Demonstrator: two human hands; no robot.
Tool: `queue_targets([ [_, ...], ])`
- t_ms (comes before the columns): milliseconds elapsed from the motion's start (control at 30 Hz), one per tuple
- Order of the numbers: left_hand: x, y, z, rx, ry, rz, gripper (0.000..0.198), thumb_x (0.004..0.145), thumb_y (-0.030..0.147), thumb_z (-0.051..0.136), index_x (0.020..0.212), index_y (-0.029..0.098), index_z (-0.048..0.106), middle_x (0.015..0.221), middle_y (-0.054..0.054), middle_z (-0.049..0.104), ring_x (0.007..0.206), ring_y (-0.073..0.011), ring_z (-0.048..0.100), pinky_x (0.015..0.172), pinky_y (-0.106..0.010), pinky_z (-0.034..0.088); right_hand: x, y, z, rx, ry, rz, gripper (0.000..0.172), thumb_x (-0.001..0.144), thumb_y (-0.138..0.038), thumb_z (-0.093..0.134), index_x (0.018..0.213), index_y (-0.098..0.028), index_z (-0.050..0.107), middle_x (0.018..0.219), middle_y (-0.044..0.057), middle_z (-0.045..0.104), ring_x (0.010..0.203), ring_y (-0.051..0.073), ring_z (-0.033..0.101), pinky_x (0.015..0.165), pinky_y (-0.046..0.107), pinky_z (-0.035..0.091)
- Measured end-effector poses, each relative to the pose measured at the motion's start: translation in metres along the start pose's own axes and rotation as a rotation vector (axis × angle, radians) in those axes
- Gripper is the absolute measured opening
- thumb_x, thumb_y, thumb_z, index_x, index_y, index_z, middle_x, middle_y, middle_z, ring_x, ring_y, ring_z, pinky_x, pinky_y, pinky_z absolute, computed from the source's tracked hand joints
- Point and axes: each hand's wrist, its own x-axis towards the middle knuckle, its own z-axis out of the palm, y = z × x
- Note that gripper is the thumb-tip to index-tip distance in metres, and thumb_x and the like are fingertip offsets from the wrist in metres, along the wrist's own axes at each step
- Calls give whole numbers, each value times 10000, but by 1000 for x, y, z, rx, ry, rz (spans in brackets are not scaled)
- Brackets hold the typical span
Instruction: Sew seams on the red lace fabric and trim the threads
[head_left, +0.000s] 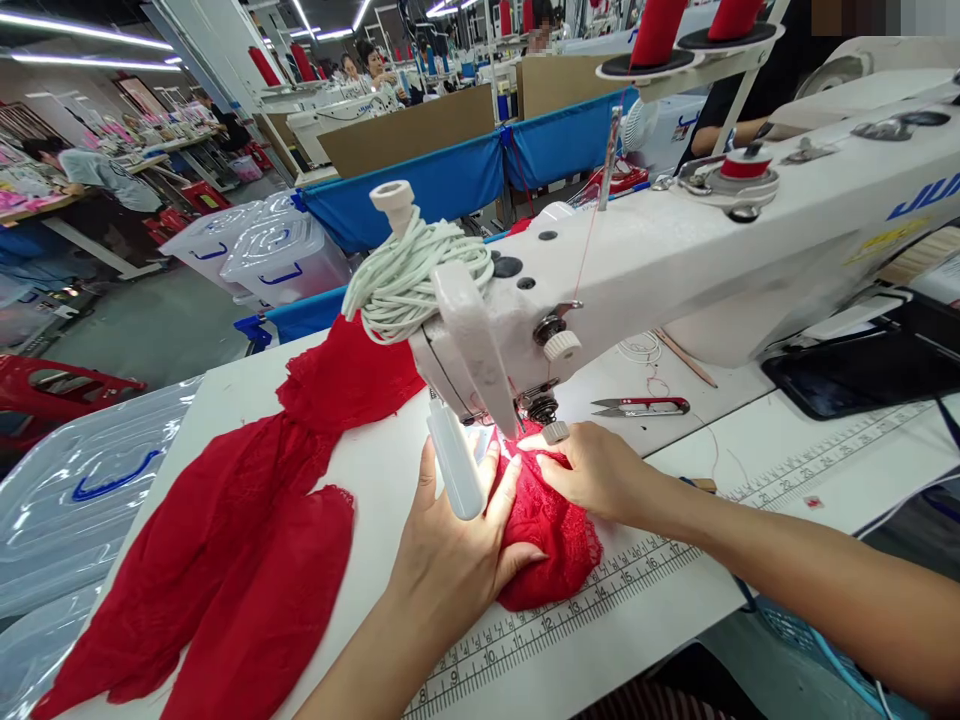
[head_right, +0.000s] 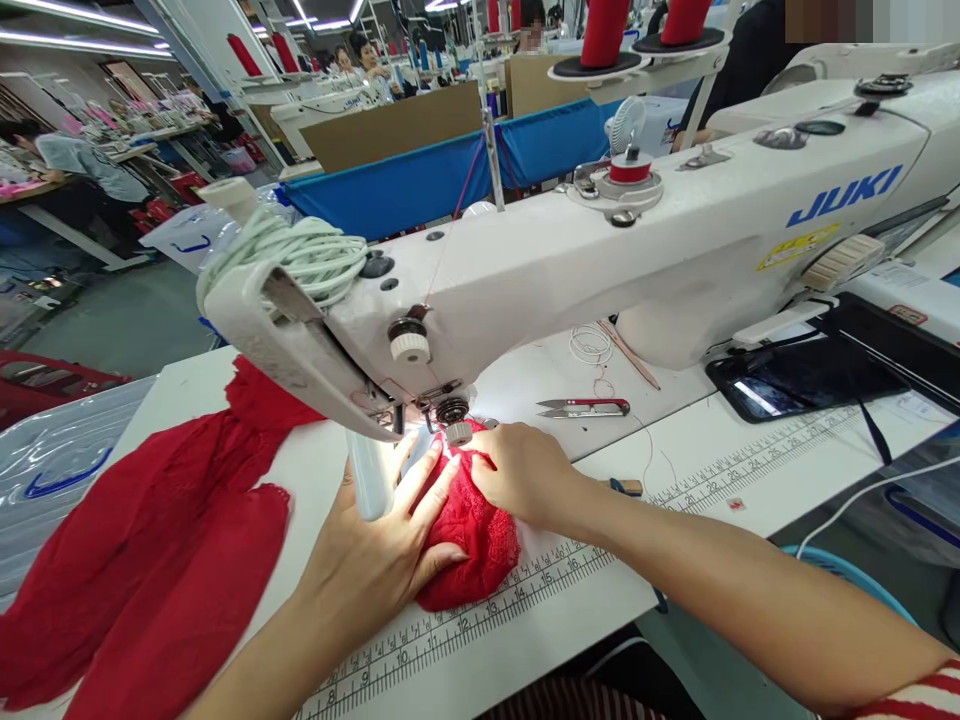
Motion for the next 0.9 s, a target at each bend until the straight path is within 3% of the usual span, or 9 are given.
queue_targets([
  [367, 1, -1, -3, -48, -47, 4, 700, 854, 649, 326, 1324, 156, 487, 1324, -164, 540, 1231, -399, 466, 1062, -664, 172, 1, 10, 7, -110, 76, -2, 213, 758, -159, 418, 600, -202, 554, 456, -55, 298, 461, 98, 200, 492, 274, 169],
  [533, -1, -3, -5, -92, -87, -17, 657, 861, 635, 333, 1345, 211, 462, 1369, -151, 499, 1234, -370, 473, 1084, -656, 123, 1, 10, 8, -166, 34, 25, 232, 728, -130, 426, 686, -220, 636, 523, -29, 459, 469, 99, 213, 506, 275, 184],
  [733, -2, -5, -3, -114, -51, -8, 646, 850, 626, 383, 1332, 206, 476, 1361, -165, 505, 1241, -365, 466, 1092, -655, 97, 1, 10, 7, -218, 31, 39, 222, 723, -122, 438, 603, -205, 605, 501, -23, 445, 479, 101, 202, 505, 284, 168],
  [900, -1, -3, -4, -129, -69, -23, 647, 852, 627, 376, 1341, 214, 466, 1376, -153, 492, 1249, -375, 455, 1082, -655, 139, 2, 10, 6, -171, 10, 25, 224, 719, -109, 431, 625, -216, 604, 572, -23, 531, 474, 98, 189, 496, 273, 185],
])
